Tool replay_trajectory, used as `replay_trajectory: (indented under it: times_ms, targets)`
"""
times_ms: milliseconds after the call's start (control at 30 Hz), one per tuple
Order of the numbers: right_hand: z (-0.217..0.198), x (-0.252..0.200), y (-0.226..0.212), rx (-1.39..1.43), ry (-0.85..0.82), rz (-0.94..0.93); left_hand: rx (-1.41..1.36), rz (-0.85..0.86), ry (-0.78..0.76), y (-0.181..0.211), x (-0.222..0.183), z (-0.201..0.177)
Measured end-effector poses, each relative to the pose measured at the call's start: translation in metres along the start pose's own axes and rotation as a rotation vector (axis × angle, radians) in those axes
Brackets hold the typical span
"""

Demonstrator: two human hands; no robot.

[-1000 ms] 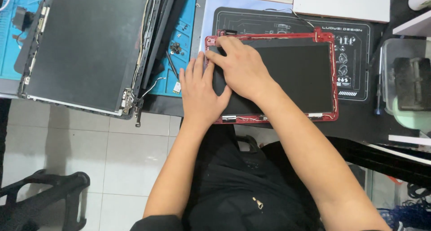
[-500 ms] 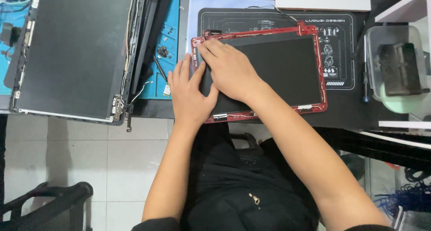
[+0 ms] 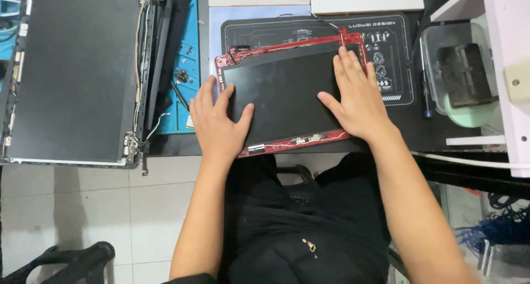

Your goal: The person works at a repair bench on a red Acer laptop with the front bezel removed. They route and tuck the display cable along the bottom edge of the lid, position the new screen panel into the lid, press it into place, and align the bezel over the panel.

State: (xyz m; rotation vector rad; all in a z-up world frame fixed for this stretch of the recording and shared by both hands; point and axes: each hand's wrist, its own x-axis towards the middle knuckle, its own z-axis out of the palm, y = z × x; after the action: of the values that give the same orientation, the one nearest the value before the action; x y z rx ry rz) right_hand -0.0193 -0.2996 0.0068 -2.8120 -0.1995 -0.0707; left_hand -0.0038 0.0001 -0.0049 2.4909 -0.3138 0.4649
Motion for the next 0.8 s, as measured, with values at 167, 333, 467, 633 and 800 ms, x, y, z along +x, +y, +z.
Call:
replay_trajectory:
  times_ms: [167, 333, 467, 633, 800]
  targets:
    - [0.007, 0.002, 0.008, 0.003, -0.005, -0.04, 0.027, -0.019, 0.005, 0.001, 0.0, 0.001]
    - [0.002, 0.006, 0.027, 0.102, 0.051, -0.074, 0.047, -0.02, 0.005, -0.001, 0.0, 0.004]
    - [0.003, 0.011, 0.06, 0.259, 0.366, 0.247, 0.018, -0.006, 0.009, -0.002, -0.002, 0.004]
    - [0.003, 0.052, 0.093, 0.143, 0.426, 0.052, -0.003, 0.005, -0.025, -0.006, -0.003, 0.003]
    - [-0.003, 0.118, 0.096, 0.155, 0.123, 0.11, -0.01, 0.001, -0.032, -0.003, -0.001, 0.0]
